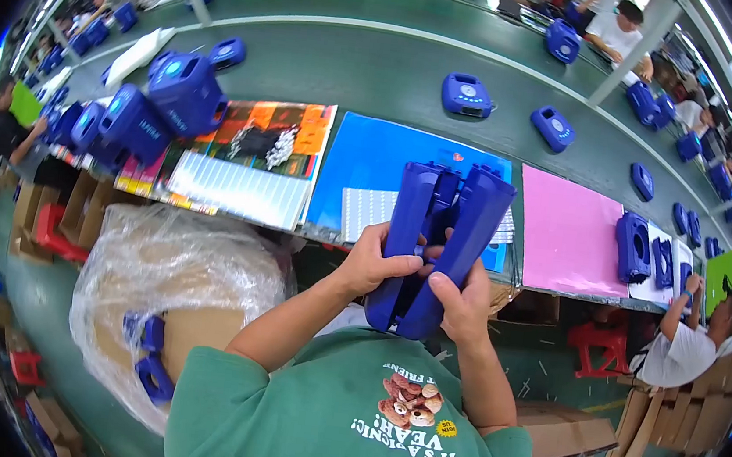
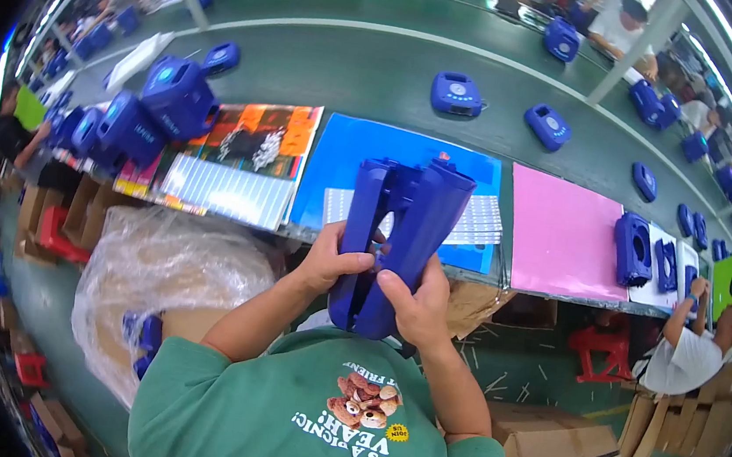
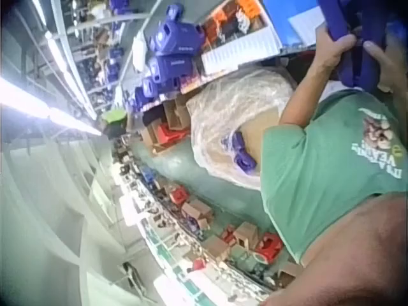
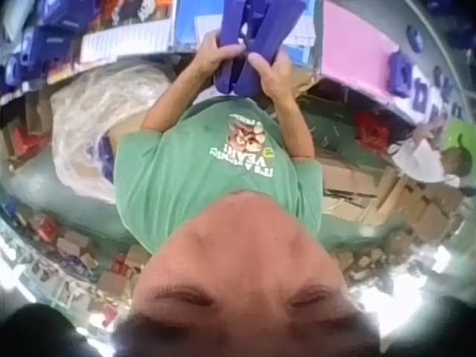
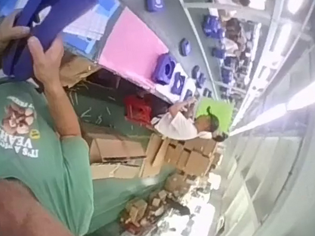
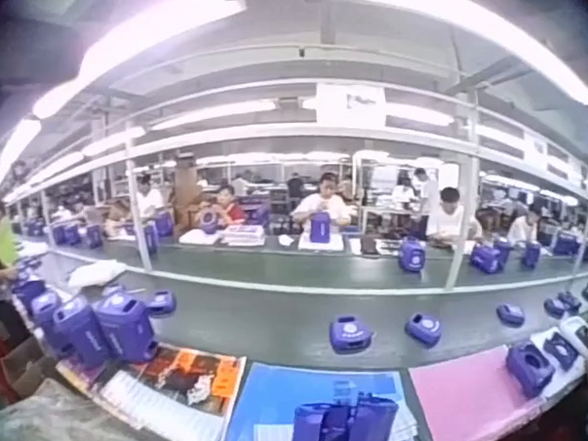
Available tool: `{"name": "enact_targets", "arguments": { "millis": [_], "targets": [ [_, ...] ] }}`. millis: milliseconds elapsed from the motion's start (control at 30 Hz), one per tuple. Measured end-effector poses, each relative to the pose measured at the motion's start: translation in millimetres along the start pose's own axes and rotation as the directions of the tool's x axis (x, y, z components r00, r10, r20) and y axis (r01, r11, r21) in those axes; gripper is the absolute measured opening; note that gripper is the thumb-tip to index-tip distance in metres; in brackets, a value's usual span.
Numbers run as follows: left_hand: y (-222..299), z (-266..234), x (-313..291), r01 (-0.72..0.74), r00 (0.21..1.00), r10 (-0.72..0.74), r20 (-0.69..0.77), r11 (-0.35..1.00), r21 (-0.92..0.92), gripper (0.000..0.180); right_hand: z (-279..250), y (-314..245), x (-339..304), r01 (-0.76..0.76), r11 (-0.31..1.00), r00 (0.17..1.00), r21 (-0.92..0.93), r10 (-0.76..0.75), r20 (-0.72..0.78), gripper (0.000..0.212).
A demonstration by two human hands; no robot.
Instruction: The person assembles blue plastic housing components by hand on an electronics production line.
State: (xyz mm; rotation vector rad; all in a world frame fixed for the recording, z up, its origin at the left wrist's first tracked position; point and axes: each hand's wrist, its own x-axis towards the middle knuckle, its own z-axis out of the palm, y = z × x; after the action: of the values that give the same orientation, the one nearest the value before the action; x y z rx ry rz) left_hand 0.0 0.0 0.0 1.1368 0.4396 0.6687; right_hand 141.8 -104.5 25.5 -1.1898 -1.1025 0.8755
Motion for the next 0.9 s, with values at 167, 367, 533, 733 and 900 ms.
{"name": "enact_targets", "arguments": {
  "millis": [167, 367, 533, 733, 900],
  "targets": [
    [12, -12, 41, 0.062, 0.993, -0.070, 0.093, 0.995, 0.084, 0.056, -9, 6, 30, -0.186, 0.964, 0.976, 0.190, 0.204, -0.075, 0.049],
    [27, -57, 79, 0.056, 0.962, -0.082, 0.259, 0.993, 0.107, 0.062, 7, 29, 60, -0.104, 0.992, 0.987, 0.072, 0.112, -0.112, 0.052],
    [22, -77, 99, 0.049, 0.942, -0.091, 0.322, 0.989, 0.137, 0.063, -2, 14, 65, -0.109, 0.992, 0.973, 0.062, 0.119, -0.196, 0.057],
    [12, -86, 111, 0.001, 0.942, -0.008, 0.335, 1.000, 0.023, 0.060, -25, -25, 90, -0.014, 0.912, 0.896, 0.409, 0.193, -0.400, 0.056],
    [-6, -76, 114, -0.036, 0.935, 0.027, 0.353, 0.999, 0.018, 0.062, -18, -32, 110, 0.199, 0.464, 0.883, 0.863, 0.298, -0.363, 0.055]
  ]
}}
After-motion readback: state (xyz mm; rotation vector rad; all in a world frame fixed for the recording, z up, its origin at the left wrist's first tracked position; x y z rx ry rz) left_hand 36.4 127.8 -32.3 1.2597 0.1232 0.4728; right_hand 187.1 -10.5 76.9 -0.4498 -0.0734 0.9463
